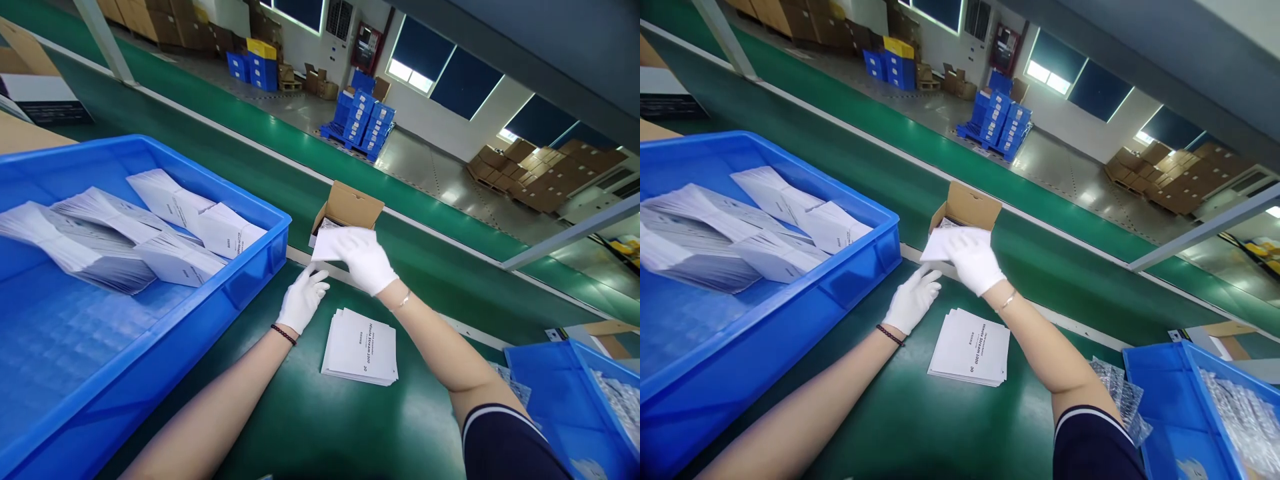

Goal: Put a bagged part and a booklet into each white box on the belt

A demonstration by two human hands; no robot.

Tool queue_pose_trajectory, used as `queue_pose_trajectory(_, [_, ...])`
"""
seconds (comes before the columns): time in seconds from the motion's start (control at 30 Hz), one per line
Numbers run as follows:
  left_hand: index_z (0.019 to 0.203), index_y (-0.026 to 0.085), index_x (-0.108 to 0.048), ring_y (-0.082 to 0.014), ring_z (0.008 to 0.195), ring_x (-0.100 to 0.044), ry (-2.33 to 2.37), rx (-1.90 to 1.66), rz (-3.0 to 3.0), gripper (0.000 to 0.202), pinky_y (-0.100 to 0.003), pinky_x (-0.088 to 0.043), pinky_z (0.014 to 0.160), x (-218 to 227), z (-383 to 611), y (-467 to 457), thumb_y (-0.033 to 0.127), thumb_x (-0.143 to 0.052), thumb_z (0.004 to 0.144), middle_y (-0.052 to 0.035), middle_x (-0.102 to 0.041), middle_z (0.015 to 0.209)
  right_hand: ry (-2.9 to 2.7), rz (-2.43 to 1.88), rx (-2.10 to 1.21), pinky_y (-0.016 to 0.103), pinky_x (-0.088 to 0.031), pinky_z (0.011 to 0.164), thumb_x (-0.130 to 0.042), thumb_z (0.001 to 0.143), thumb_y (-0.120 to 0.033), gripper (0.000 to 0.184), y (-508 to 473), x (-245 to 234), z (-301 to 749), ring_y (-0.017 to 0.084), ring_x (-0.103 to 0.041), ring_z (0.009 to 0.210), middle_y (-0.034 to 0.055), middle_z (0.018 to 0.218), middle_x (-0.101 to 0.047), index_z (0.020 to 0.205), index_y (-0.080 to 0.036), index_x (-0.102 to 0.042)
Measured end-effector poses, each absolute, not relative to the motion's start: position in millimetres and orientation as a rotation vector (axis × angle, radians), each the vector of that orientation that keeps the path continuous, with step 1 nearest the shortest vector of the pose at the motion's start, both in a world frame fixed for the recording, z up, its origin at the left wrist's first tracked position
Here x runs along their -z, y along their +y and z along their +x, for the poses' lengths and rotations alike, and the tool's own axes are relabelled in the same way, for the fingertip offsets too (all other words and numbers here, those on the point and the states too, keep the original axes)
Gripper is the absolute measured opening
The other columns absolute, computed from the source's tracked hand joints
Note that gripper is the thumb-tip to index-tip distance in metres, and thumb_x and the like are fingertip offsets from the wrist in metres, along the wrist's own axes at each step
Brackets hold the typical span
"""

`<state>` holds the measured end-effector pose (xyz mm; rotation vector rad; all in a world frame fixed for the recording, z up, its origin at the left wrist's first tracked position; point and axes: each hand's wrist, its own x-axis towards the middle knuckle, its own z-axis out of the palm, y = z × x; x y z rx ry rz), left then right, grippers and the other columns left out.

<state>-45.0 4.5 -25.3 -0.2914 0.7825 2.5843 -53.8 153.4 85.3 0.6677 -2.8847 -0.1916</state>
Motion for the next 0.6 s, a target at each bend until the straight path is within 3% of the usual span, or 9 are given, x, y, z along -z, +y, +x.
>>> queue_pose_trajectory(0.07, [0.130, 0.014, -0.052, -0.0117, 0.071, -0.061, 0.812, -2.540, -0.329, 0.042, -0.020, -0.050, 0.060, 24, -43, 3, 0.027, -0.053, 0.090, -0.0163, -0.063, 0.113, -2.861, 0.473, 0.252, 0.047, -0.030, 0.110, -0.039, 0.093, -0.011, 0.047, 163, -86, -80, 0.029, -0.035, 0.134, 0.0144, 0.143, -0.045, 0.140, -0.014, -0.047])
queue_pose_trajectory(0.13, [0.129, 0.014, -0.052, -0.0125, 0.076, -0.063, 0.863, -2.512, -0.321, 0.040, -0.020, -0.051, 0.065, 21, -41, 3, 0.027, -0.052, 0.091, -0.0155, -0.063, 0.112, -2.977, 0.324, 0.220, 0.048, -0.030, 0.110, -0.044, 0.096, -0.024, 0.046, 172, -81, -102, 0.032, -0.034, 0.135, 0.0152, 0.145, -0.042, 0.141, -0.013, -0.044])
queue_pose_trajectory(0.23, [0.128, 0.013, -0.053, -0.0124, 0.076, -0.063, 0.905, -2.492, -0.304, 0.039, -0.021, -0.051, 0.067, 18, -39, 3, 0.026, -0.050, 0.092, -0.0147, -0.064, 0.108, -3.236, 0.270, 0.036, 0.046, -0.024, 0.114, -0.049, 0.094, -0.053, 0.068, 181, -63, -119, 0.033, -0.025, 0.141, 0.0148, 0.152, -0.032, 0.148, -0.015, -0.034])
queue_pose_trajectory(0.3, [0.127, 0.012, -0.053, -0.0127, 0.075, -0.063, 0.922, -2.484, -0.305, 0.039, -0.022, -0.051, 0.066, 17, -39, 4, 0.026, -0.050, 0.092, -0.0144, -0.064, 0.106, -3.253, 0.276, -0.066, 0.044, -0.021, 0.115, -0.049, 0.093, -0.057, 0.074, 185, -53, -113, 0.031, -0.019, 0.143, 0.0145, 0.155, -0.026, 0.151, -0.014, -0.029])
queue_pose_trajectory(0.43, [0.125, 0.010, -0.054, -0.0139, 0.075, -0.064, 0.933, -2.492, -0.254, 0.039, -0.023, -0.050, 0.067, 21, -40, 5, 0.027, -0.054, 0.089, -0.0128, -0.065, 0.099, -3.030, 0.225, -0.084, 0.042, -0.031, 0.108, -0.049, 0.095, -0.044, 0.058, 188, -54, -55, 0.030, -0.036, 0.133, 0.0149, 0.146, -0.039, 0.146, -0.018, -0.037])
queue_pose_trajectory(0.5, [0.124, 0.011, -0.054, -0.0146, 0.076, -0.064, 0.951, -2.498, -0.184, 0.041, -0.024, -0.050, 0.068, 26, -39, 6, 0.028, -0.057, 0.088, -0.0121, -0.065, 0.099, -3.059, 0.031, -0.053, 0.043, -0.039, 0.099, -0.044, 0.097, -0.047, 0.055, 188, -57, -9, 0.032, -0.047, 0.121, 0.0155, 0.136, -0.049, 0.144, -0.020, -0.039])
queue_pose_trajectory(0.6, [0.125, 0.012, -0.055, -0.0155, 0.079, -0.065, 1.029, -2.492, -0.055, 0.044, -0.025, -0.051, 0.070, 32, -37, 8, 0.032, -0.061, 0.086, -0.0120, -0.066, 0.101, -3.271, -0.463, -0.039, 0.042, -0.045, 0.086, -0.049, 0.089, -0.063, 0.075, 192, -52, 64, 0.035, -0.056, 0.107, 0.0192, 0.122, -0.057, 0.149, -0.020, -0.032])
